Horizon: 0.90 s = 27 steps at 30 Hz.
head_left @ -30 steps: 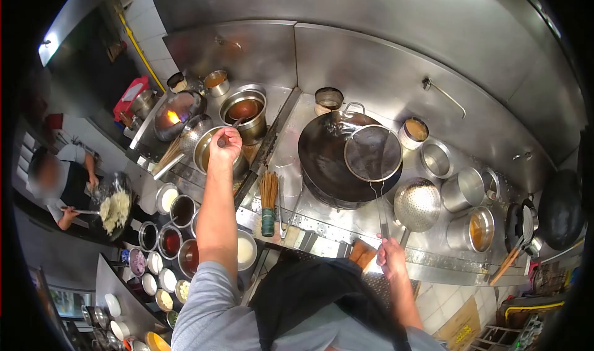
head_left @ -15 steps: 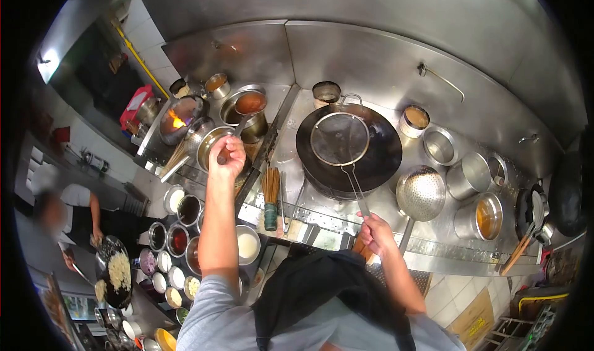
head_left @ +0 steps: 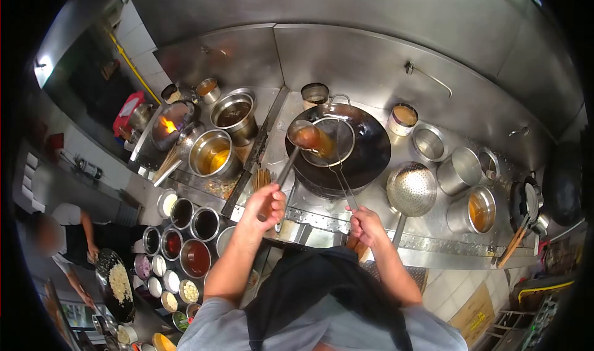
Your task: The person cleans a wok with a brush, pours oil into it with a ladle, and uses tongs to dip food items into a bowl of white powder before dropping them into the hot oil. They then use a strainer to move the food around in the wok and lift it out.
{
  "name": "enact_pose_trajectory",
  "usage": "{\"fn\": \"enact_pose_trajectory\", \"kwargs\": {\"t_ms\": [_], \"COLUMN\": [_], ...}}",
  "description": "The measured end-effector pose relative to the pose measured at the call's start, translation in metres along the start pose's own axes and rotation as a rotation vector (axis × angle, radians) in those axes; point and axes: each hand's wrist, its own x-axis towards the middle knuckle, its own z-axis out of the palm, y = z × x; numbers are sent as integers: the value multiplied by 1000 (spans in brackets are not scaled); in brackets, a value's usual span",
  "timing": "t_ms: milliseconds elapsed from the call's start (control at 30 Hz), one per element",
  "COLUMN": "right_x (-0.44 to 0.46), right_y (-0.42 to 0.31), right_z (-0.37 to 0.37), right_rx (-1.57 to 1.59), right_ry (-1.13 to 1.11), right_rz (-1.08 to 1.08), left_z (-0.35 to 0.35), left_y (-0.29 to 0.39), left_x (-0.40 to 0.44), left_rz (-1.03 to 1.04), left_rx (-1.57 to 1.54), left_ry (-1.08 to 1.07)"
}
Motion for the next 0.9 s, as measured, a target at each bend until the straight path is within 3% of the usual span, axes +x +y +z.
{"fn": "enact_pose_trajectory", "kwargs": {"t_ms": [33,100,300,367,533,700,900], "right_x": [-1,-2,-8,-5,2,3,2], "right_y": [1,4,7,8,7,8,8], "right_z": [-4,-11,-21,-29,-41,-36,-31], "right_rx": [-12,-29,-21,5,14,26,31], "right_ry": [30,62,86,104,92,102,117], "right_rz": [3,5,36,59,90,86,77], "left_z": [2,1,-20,-19,-52,-48,-88], "left_y": [-10,-25,-30,-16,84,173,236], "left_x": [4,7,2,-10,-12,-7,37], "left_rz": [95,69,205,281,676,634,647], "left_rx": [150,331,687,987,1155,1225,1220], "left_ry": [121,174,188,259,458,735,823]}}
